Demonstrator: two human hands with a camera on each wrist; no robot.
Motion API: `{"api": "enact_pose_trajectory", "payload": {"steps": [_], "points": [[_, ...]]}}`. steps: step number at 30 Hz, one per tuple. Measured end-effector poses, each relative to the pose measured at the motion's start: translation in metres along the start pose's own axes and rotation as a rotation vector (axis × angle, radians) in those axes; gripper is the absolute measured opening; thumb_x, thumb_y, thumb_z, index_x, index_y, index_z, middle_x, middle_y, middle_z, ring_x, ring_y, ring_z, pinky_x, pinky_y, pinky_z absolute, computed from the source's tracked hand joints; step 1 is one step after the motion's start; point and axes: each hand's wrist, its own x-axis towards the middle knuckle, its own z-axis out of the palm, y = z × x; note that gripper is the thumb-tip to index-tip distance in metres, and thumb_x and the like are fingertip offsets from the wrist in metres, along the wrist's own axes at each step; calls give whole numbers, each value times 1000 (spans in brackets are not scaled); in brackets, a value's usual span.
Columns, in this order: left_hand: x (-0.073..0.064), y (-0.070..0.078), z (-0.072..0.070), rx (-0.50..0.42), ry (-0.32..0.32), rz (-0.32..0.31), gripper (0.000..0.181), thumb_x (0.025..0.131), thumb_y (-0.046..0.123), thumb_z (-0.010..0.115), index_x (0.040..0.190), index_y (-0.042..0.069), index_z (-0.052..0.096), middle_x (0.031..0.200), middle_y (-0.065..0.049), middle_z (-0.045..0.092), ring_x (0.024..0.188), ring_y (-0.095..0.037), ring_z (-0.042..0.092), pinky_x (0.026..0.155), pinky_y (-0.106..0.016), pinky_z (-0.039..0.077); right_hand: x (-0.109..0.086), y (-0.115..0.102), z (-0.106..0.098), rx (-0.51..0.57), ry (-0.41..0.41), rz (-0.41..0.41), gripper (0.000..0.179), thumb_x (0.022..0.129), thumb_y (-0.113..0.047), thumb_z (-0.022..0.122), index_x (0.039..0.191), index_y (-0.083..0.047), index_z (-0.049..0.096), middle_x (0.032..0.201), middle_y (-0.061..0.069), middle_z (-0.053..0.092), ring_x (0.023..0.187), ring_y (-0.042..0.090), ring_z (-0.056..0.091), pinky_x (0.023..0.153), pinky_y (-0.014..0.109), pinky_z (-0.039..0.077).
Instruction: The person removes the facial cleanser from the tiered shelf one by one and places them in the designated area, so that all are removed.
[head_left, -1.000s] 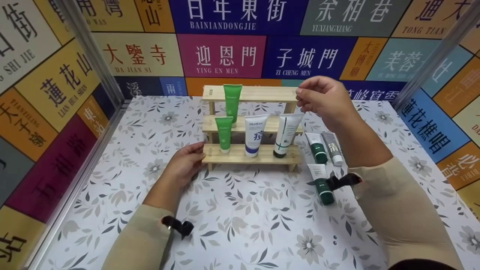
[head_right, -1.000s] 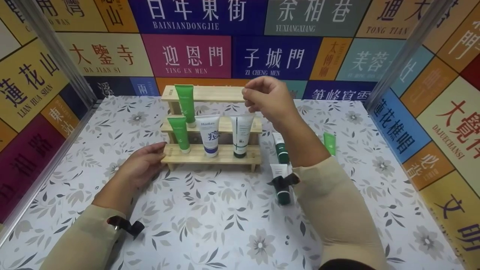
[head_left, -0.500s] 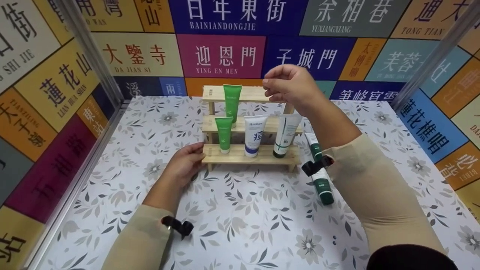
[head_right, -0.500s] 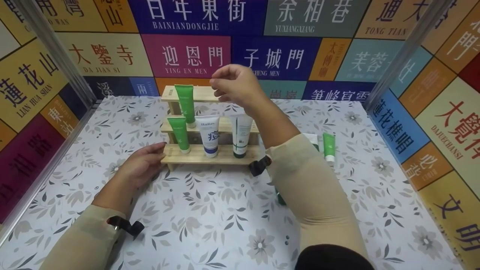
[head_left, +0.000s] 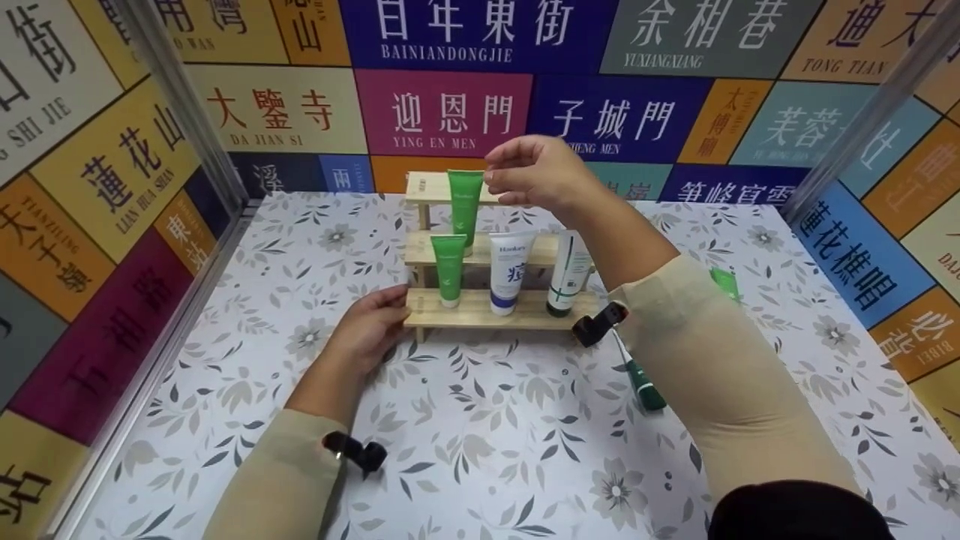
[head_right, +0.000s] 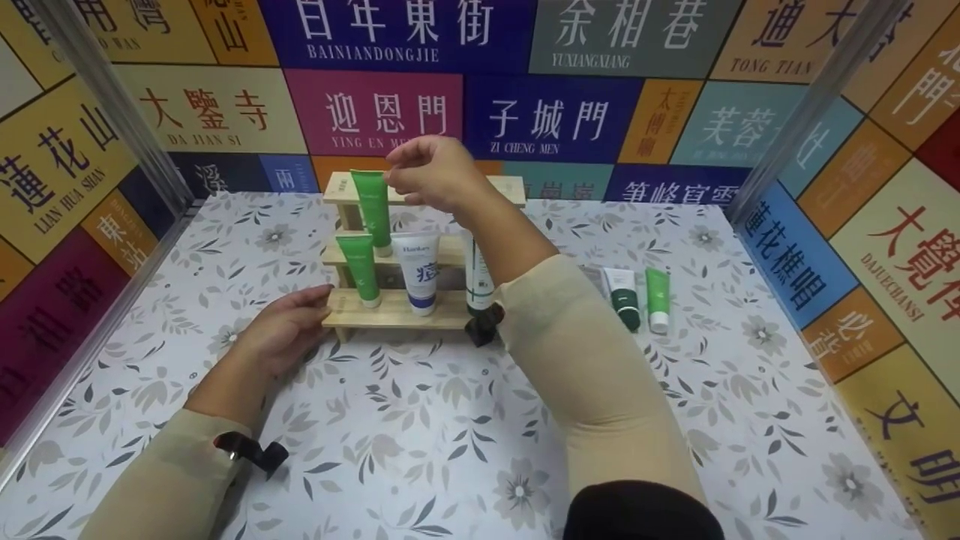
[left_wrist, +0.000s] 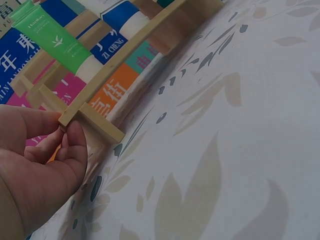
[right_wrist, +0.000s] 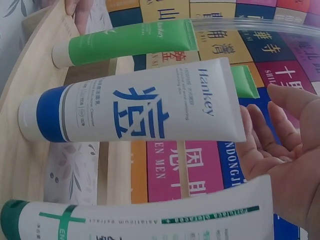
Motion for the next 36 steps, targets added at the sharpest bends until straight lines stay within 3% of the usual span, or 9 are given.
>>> {"api": "enact_pose_trajectory", "payload": {"steps": [10, 19, 27, 36], "points": [[2, 0, 0, -3, -2, -3, 56, 103, -5, 57, 159, 3, 48, 161, -15, 52, 127, -18, 64, 95, -22, 58, 4, -1, 12, -180, 6, 77, 23, 99, -11, 76, 121, -8, 73, 117, 5, 72, 108, 21, 76, 97, 33, 64], [1, 1, -1, 1, 0, -19, 57, 104, -4, 57, 160, 3, 47, 157, -13, 52, 124, -17, 64, 94, -22, 58, 3, 0, 11, -169, 29, 63, 19, 100, -10, 75, 118, -6, 73, 116, 8, 73, 110, 23, 77, 96, 31, 64], [1, 2, 1, 6, -3, -21, 57, 104, -4, 56, 160, 4, 46, 156, -13, 53, 122, -17, 65, 94, -24, 59, -5, -1, -8, -174, 67, 46, 19, 100, -13, 75, 119, -8, 73, 114, 6, 74, 105, 21, 76, 94, 30, 65], [1, 1, -1, 6, -8, -24, 57, 104, -3, 56, 160, 4, 46, 162, -16, 51, 132, -22, 63, 99, -26, 59, -25, 4, -51, -105, 144, 14, 21, 100, -16, 76, 119, -8, 74, 118, 5, 76, 108, 23, 76, 94, 29, 64]]}}
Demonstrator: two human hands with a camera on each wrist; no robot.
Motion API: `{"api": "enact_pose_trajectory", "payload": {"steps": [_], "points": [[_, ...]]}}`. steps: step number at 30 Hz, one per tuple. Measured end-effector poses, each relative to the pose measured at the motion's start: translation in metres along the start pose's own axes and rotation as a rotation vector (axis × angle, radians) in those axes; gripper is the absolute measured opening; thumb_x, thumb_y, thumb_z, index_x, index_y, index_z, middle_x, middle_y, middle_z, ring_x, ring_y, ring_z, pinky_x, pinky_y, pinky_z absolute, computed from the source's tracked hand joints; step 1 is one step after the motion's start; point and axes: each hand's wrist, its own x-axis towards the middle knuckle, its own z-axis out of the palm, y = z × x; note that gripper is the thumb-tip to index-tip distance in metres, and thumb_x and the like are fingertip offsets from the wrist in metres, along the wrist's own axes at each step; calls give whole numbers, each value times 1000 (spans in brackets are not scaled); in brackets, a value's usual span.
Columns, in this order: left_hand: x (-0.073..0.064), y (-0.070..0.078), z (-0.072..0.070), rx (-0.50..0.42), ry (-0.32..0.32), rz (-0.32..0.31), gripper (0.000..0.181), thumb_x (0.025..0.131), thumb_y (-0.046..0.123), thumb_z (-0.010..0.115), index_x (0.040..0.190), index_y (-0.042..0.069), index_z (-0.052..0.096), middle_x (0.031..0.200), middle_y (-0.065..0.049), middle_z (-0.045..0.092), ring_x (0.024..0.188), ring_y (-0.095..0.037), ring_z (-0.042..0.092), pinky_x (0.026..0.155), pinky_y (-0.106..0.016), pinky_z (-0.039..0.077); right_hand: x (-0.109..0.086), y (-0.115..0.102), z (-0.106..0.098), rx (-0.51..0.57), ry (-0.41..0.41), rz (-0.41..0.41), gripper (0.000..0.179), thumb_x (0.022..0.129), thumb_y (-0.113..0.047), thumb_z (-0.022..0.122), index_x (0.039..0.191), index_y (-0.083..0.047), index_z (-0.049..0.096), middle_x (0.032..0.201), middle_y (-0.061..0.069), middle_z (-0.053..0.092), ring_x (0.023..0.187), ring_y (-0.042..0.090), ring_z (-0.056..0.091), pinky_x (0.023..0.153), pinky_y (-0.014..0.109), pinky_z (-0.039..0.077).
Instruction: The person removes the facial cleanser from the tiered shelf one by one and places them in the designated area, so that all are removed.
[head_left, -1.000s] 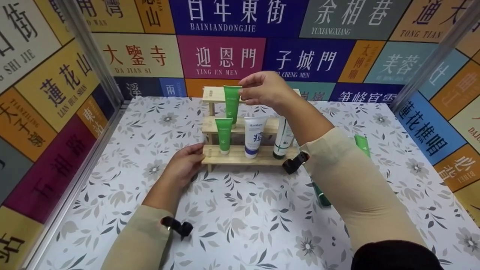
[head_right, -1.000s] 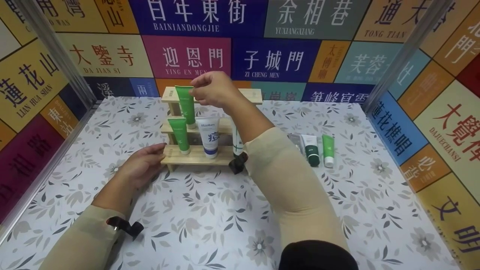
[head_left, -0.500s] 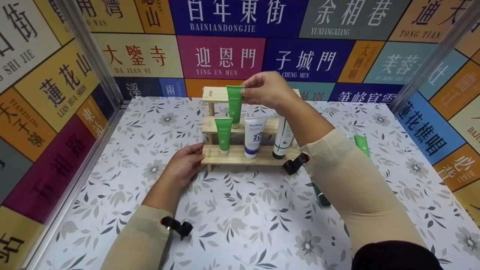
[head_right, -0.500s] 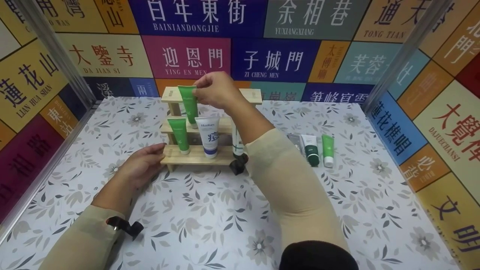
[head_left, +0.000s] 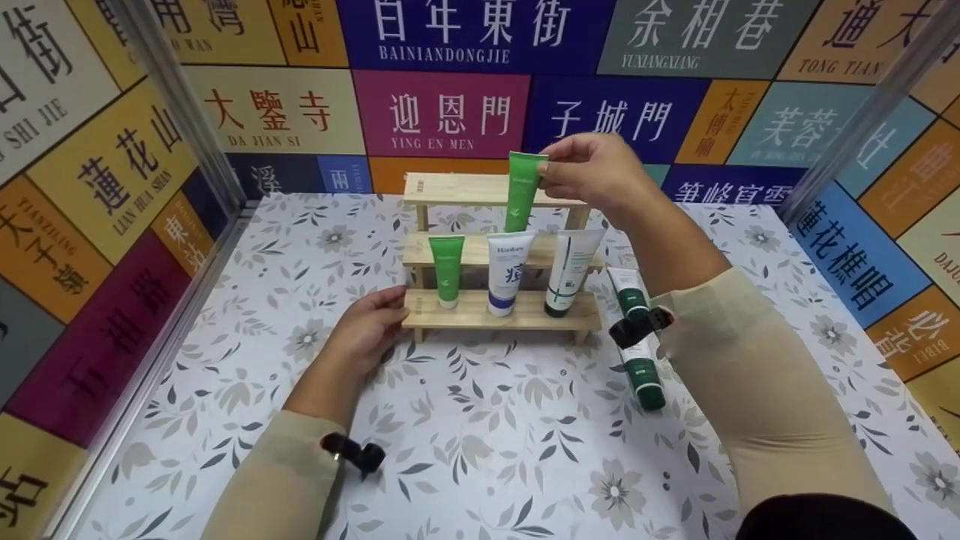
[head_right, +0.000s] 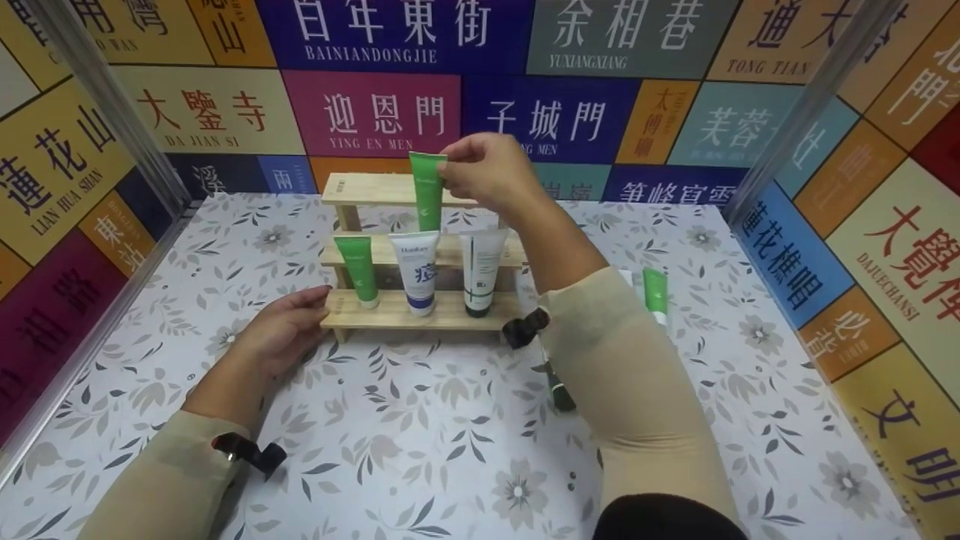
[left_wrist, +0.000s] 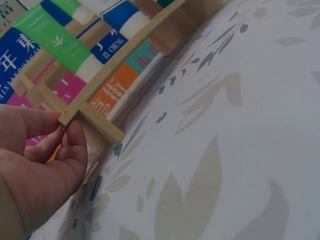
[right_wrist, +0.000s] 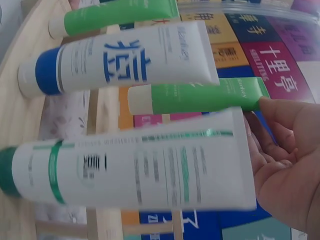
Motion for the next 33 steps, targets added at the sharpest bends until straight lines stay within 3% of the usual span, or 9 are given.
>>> {"api": "enact_pose_trajectory", "payload": {"steps": [14, 24, 33], "points": [[0, 0, 1, -10, -2, 7, 58, 103, -6, 55, 160, 3, 45, 161, -16, 50, 130, -22, 63, 100, -26, 59, -29, 56, -68, 319, 189, -169, 18, 100, -10, 75, 116, -3, 72, 105, 6, 74, 90, 18, 75, 82, 25, 65], [-2, 0, 0, -2, 2, 9, 58, 103, -6, 56, 160, 4, 46, 158, -15, 52, 122, -18, 64, 95, -24, 58, -62, 94, -100, 384, 264, -139, 33, 97, -18, 80, 123, -3, 69, 114, 6, 70, 99, 19, 73, 87, 24, 65], [1, 0, -1, -14, 4, 8, 58, 103, -6, 56, 159, 4, 47, 155, -15, 53, 120, -17, 66, 96, -25, 59, -90, 131, -113, 393, 286, -167, 30, 98, -16, 78, 123, -2, 68, 113, 4, 70, 97, 15, 75, 87, 24, 65]]}}
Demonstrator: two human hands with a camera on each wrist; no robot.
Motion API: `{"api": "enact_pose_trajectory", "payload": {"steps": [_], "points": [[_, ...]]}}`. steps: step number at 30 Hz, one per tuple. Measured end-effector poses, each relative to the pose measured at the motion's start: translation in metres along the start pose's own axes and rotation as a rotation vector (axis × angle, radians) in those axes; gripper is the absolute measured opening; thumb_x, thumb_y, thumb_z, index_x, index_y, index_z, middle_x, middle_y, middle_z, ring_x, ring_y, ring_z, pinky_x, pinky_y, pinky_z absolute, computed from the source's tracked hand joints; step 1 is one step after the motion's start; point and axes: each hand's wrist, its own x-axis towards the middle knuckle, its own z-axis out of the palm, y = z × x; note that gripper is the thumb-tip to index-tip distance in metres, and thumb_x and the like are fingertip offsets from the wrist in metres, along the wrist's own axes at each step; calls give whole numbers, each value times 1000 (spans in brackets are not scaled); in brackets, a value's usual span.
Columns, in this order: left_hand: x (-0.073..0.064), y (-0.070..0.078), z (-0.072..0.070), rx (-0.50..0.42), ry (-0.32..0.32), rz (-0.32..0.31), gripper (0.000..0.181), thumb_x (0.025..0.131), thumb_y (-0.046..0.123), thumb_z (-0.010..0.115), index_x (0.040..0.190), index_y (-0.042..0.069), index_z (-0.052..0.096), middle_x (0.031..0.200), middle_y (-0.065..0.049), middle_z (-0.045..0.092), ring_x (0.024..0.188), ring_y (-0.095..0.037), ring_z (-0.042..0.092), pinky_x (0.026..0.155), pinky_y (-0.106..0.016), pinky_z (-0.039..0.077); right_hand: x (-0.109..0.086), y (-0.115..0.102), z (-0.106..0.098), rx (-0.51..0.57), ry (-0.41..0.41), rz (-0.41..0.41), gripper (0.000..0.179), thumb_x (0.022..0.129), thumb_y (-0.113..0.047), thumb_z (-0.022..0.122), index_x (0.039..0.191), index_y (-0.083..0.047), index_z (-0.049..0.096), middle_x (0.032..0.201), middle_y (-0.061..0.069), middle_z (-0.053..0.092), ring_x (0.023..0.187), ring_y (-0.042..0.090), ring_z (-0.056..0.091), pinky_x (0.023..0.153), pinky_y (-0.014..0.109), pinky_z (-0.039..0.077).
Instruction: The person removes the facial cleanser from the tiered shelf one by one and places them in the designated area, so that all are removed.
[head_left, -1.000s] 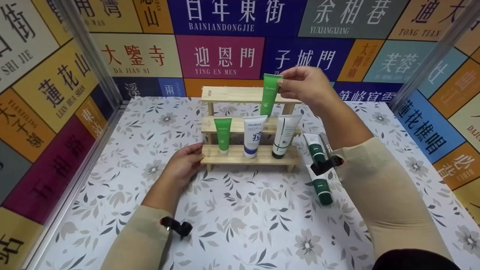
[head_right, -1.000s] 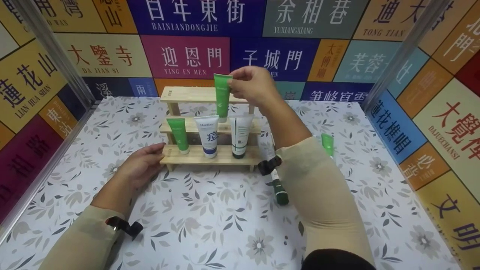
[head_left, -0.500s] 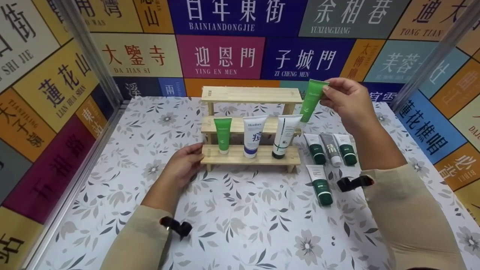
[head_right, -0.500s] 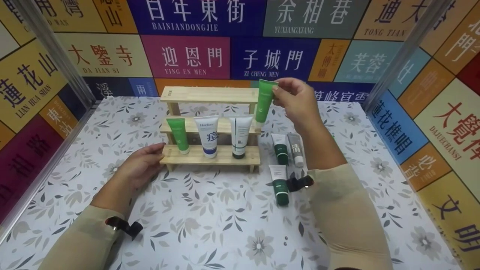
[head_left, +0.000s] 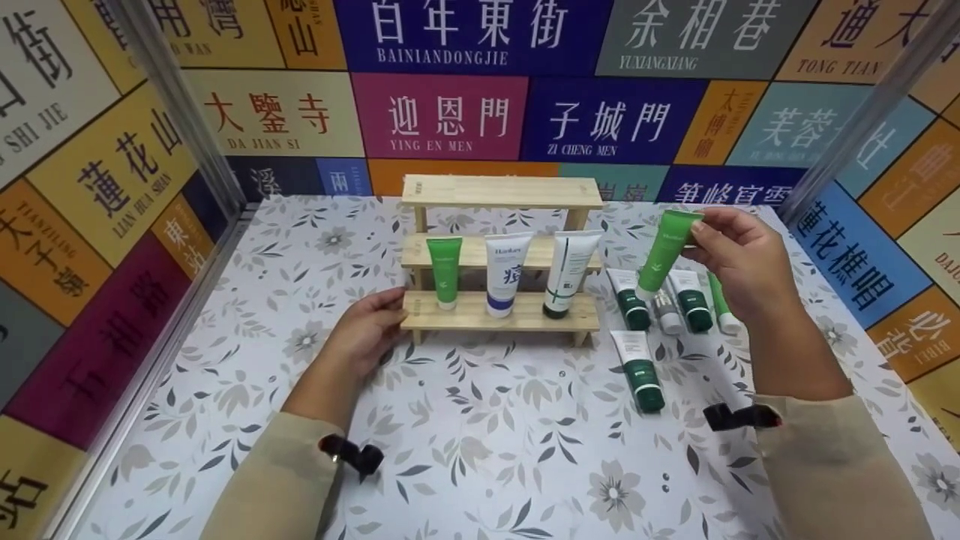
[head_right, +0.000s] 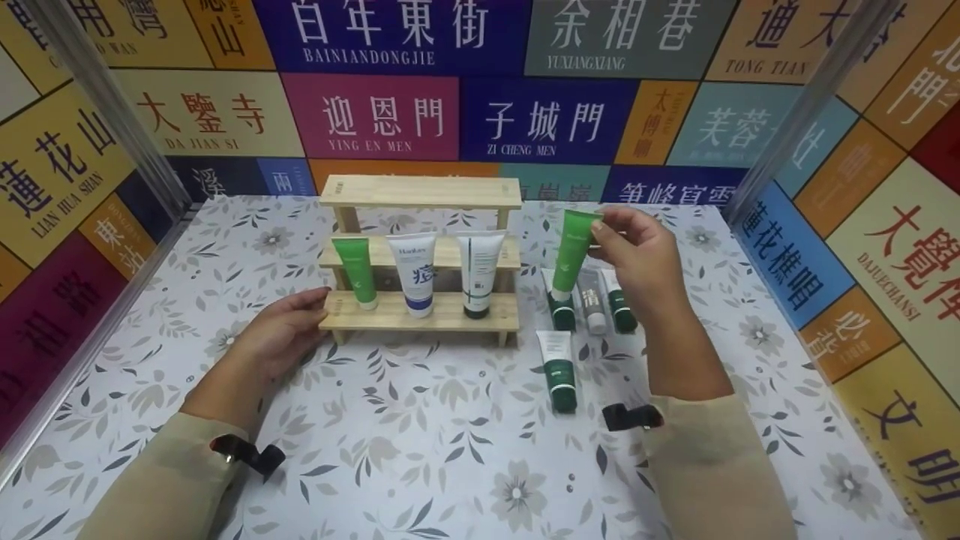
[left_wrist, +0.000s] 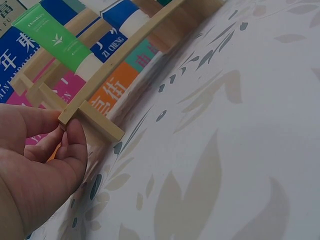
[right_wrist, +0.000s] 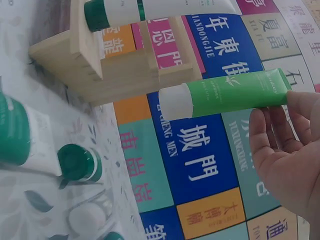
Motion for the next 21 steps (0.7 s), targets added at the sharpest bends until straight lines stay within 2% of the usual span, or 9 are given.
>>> {"api": "enact_pose_trajectory", "payload": {"steps": [5, 10, 15, 21], "points": [[0, 0, 0, -6, 2, -5, 58, 103, -6, 56, 159, 4, 47, 156, -16, 52, 124, -20, 65, 99, -26, 59, -12, 15, -17, 77, -17, 11, 25, 99, -11, 77, 120, -2, 68, 113, 5, 69, 94, 15, 75, 85, 24, 65], [0, 0, 0, -2, 2, -5, 58, 103, -6, 57, 159, 4, 47, 157, -16, 52, 124, -19, 65, 98, -24, 59, -20, 26, -30, 98, -46, 5, 18, 100, -8, 74, 117, -3, 70, 109, 4, 71, 91, 15, 76, 83, 25, 66], [0, -1, 1, 14, -4, 7, 57, 103, -6, 56, 159, 3, 47, 156, -16, 53, 125, -20, 65, 97, -24, 59, -24, 34, -41, 124, -65, 12, 15, 101, -5, 72, 115, -3, 71, 109, 3, 72, 92, 15, 75, 81, 26, 66], [0, 0, 0, 9, -5, 4, 57, 103, -5, 56, 159, 3, 47, 153, -15, 54, 119, -17, 67, 95, -24, 60, -24, 46, -49, 127, -78, 56, 18, 100, -3, 72, 118, -3, 72, 109, 2, 74, 94, 16, 76, 82, 27, 66]]}}
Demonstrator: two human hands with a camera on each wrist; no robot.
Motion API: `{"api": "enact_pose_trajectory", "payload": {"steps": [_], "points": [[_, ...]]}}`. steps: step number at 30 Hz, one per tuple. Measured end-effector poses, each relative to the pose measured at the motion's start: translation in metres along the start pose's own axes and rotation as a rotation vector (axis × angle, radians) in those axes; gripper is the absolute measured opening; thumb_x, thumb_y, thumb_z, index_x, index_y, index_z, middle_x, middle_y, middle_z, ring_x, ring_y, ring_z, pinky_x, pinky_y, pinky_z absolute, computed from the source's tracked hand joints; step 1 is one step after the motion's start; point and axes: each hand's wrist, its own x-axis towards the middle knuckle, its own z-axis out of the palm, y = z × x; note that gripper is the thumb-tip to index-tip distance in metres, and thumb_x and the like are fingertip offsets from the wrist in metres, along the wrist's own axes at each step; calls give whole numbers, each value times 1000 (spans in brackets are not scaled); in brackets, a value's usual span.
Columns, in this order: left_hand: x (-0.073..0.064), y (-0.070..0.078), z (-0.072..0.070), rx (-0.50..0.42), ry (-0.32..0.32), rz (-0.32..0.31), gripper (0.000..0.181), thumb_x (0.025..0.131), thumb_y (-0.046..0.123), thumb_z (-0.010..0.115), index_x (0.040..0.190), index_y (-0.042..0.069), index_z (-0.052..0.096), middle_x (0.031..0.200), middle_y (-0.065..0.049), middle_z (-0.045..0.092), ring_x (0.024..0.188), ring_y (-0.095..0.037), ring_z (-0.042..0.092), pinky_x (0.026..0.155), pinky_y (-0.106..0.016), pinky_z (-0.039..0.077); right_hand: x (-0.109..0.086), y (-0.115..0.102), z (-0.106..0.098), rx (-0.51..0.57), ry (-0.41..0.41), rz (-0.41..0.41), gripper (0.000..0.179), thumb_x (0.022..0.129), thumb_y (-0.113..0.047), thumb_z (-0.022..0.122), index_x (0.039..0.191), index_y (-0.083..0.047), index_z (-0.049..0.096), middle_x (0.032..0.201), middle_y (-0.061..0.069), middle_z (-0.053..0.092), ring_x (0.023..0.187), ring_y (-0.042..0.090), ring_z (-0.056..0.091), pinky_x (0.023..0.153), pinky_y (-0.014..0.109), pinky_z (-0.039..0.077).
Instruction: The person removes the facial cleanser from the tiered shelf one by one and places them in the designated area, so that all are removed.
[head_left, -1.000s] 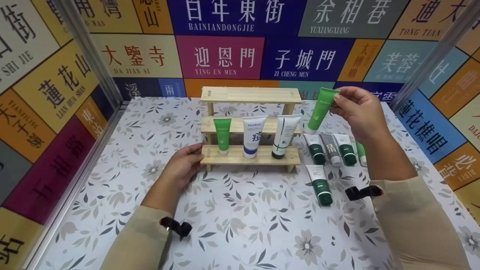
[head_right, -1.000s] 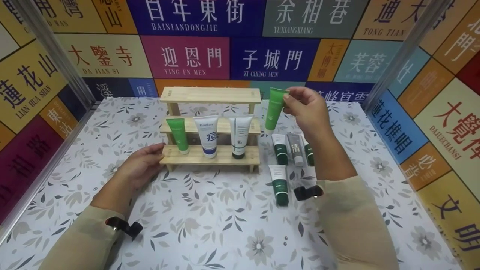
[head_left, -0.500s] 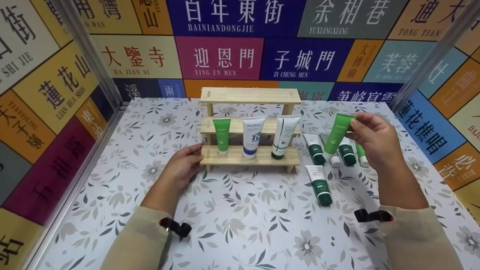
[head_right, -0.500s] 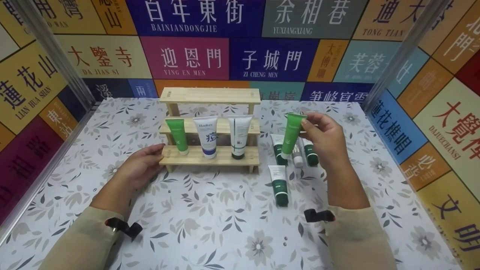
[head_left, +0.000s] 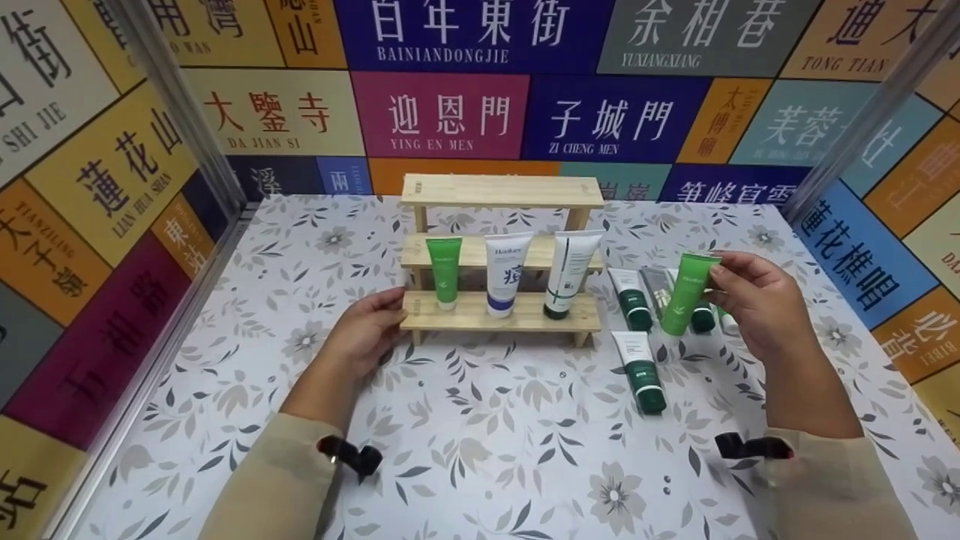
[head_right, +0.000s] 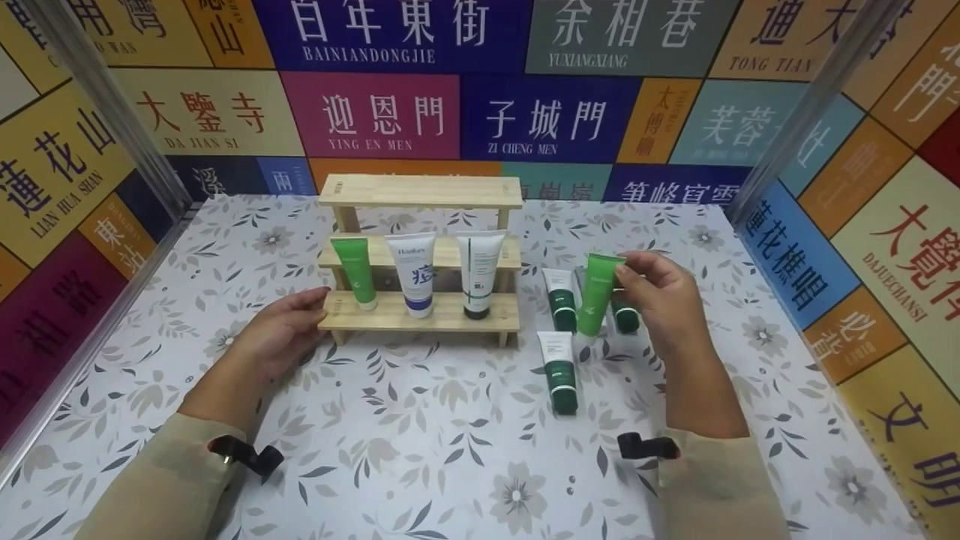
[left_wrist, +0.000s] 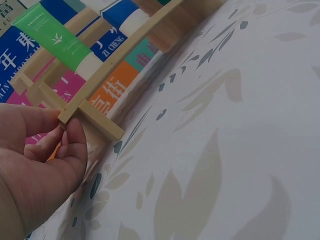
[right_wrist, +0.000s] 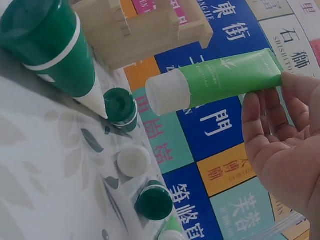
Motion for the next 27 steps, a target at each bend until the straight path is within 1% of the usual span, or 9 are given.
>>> {"api": "enact_pose_trajectory", "payload": {"steps": [4, 6, 12, 16, 19, 24, 27], "points": [[0, -1, -1, -8, -2, 6, 58, 103, -7, 56, 159, 2, 46, 152, -16, 54, 116, -17, 68, 95, -24, 60, 1, 5, -5, -12, -32, 65, 16, 102, -5, 71, 118, -6, 73, 109, 0, 75, 93, 15, 77, 82, 27, 66], [1, -1, -1, -12, -3, 6, 58, 102, -8, 56, 159, 2, 46, 152, -16, 54, 118, -18, 68, 97, -25, 60, 2, 7, -8, -21, -55, 104, 14, 103, -5, 70, 116, -7, 74, 108, -1, 75, 93, 14, 77, 82, 26, 66], [1, 0, -1, -13, -1, 3, 59, 102, -7, 56, 160, 3, 46, 156, -16, 52, 130, -23, 64, 103, -28, 59, 6, 17, -17, -61, -127, 220, 11, 105, -8, 67, 114, -9, 73, 105, -2, 75, 91, 13, 74, 80, 27, 65], [0, 0, -1, -7, 0, -6, 59, 103, -6, 56, 160, 5, 46, 157, -16, 52, 135, -25, 62, 106, -29, 59, 8, 21, -23, -130, -143, 273, 12, 105, -11, 69, 117, -11, 72, 106, -4, 74, 92, 13, 74, 78, 27, 65], [0, 0, -2, -1, 1, -7, 59, 103, -5, 57, 160, 5, 46, 158, -16, 51, 133, -24, 63, 104, -28, 59, 8, 23, -27, -158, -147, 315, 13, 104, -10, 70, 116, -12, 72, 106, -4, 74, 90, 13, 73, 78, 27, 65], [0, -1, -2, 8, -4, 5, 58, 104, -5, 56, 161, 4, 45, 159, -16, 50, 125, -18, 64, 96, -23, 59, 7, 24, -31, -163, -152, 374, 12, 102, -4, 71, 110, -11, 74, 100, -3, 76, 85, 14, 75, 78, 28, 66], [0, -2, -1, 0, -5, 5, 58, 104, -5, 55, 160, 4, 45, 159, -16, 50, 124, -17, 64, 95, -22, 58, 7, 25, -33, -215, -146, 396, 9, 101, -6, 73, 107, -11, 75, 98, -3, 77, 82, 13, 76, 77, 27, 66]]}}
